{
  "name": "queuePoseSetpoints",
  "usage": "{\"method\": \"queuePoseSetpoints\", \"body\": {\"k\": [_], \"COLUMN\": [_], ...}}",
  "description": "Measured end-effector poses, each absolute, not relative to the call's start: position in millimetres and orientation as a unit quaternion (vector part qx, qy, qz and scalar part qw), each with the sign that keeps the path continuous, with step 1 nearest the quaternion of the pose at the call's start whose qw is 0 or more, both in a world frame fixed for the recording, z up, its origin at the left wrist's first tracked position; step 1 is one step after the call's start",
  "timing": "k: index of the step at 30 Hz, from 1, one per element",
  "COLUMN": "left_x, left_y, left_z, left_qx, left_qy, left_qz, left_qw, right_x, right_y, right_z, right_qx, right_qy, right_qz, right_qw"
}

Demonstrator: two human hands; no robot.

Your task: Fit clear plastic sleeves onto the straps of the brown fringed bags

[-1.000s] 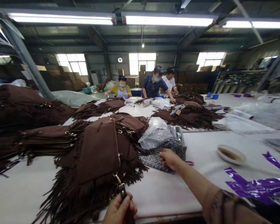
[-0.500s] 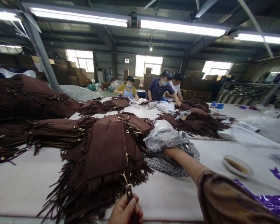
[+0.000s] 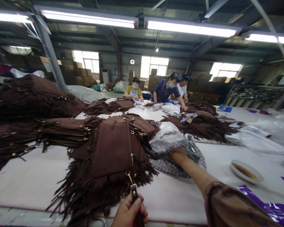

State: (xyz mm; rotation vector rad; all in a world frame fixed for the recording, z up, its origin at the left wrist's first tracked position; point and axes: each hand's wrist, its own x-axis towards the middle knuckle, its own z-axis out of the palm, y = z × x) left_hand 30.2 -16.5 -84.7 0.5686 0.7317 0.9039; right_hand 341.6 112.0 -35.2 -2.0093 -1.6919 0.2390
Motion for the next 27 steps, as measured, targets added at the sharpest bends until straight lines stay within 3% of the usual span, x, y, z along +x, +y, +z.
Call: {"method": "queuePoseSetpoints", "body": {"k": [6, 11, 14, 22, 27], "left_x": [24, 27, 31, 32, 26], "left_y": [-19, -17, -18, -24, -29], "left_z": [-67, -62, -60, -60, -54], "left_qx": [0.246, 0.265, 0.298, 0.413, 0.411], "left_qy": [0.362, 0.389, 0.380, 0.437, 0.439], "left_qz": [0.410, 0.378, 0.367, 0.362, 0.309], "left_qw": [0.800, 0.797, 0.795, 0.712, 0.737], "right_x": [329, 270, 233, 207, 206], "right_y": [40, -33, -58, -51, -43], "right_z": [-32, -50, -55, -33, -28], "right_qx": [-0.736, -0.668, -0.618, -0.556, -0.598], "right_qy": [-0.629, -0.484, -0.440, -0.614, -0.614], "right_qz": [0.061, 0.407, 0.504, 0.430, 0.388], "right_qw": [0.243, 0.392, 0.413, 0.360, 0.341]}}
